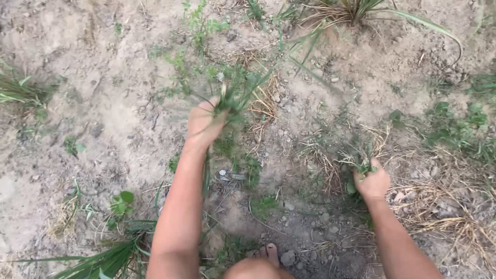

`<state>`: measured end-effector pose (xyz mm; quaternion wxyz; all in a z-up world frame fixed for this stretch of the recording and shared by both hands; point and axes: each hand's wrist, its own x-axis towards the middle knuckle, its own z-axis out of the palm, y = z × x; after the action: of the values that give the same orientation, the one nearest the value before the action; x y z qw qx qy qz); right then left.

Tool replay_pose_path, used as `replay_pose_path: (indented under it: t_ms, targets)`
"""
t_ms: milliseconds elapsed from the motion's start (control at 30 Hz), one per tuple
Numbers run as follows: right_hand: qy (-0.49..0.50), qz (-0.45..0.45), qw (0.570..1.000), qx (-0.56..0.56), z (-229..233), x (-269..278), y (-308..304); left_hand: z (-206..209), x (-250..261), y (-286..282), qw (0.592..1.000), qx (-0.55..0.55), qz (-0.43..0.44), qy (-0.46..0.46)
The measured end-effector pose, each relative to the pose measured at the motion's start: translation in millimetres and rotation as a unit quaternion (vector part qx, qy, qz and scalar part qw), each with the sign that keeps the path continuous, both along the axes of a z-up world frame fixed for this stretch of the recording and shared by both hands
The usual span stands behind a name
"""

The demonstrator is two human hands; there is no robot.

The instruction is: Pulling weeds from the ground by hand and gathering them into a pile

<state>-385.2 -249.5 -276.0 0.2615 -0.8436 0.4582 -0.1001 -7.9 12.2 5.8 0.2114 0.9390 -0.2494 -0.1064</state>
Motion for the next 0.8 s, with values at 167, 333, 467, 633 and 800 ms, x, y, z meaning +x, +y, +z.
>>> replay_pose_path:
  t_ms: [167,333,467,633,800]
  targets:
    - [0.023,0.003,1.000,-0.006,5.2,2.2,-2.2,-19.5,-34.2,33.5,0.979,0.185,0.007,0.081]
    - [-0.019,0.035,0.999,-0.029,-3.0,-7.5,-4.0,-121.6,-56.8,58.6,0.958,0.278,-0.024,-0.058]
    - [-0.009,-0.002,0.999,0.035,-3.3,-6.3,-6.1,-177.3,-37.2,81.4,0.945,0.310,-0.025,-0.101]
    - [-0.079,0.060,0.994,-0.050,9.3,-2.0,-5.2,-136.2,-56.1,76.6,0.963,0.260,-0.061,0.035]
    - [-0.048,0.044,0.998,-0.024,14.4,3.7,-4.2,-77.6,-97.7,63.4,0.974,0.216,-0.037,0.056]
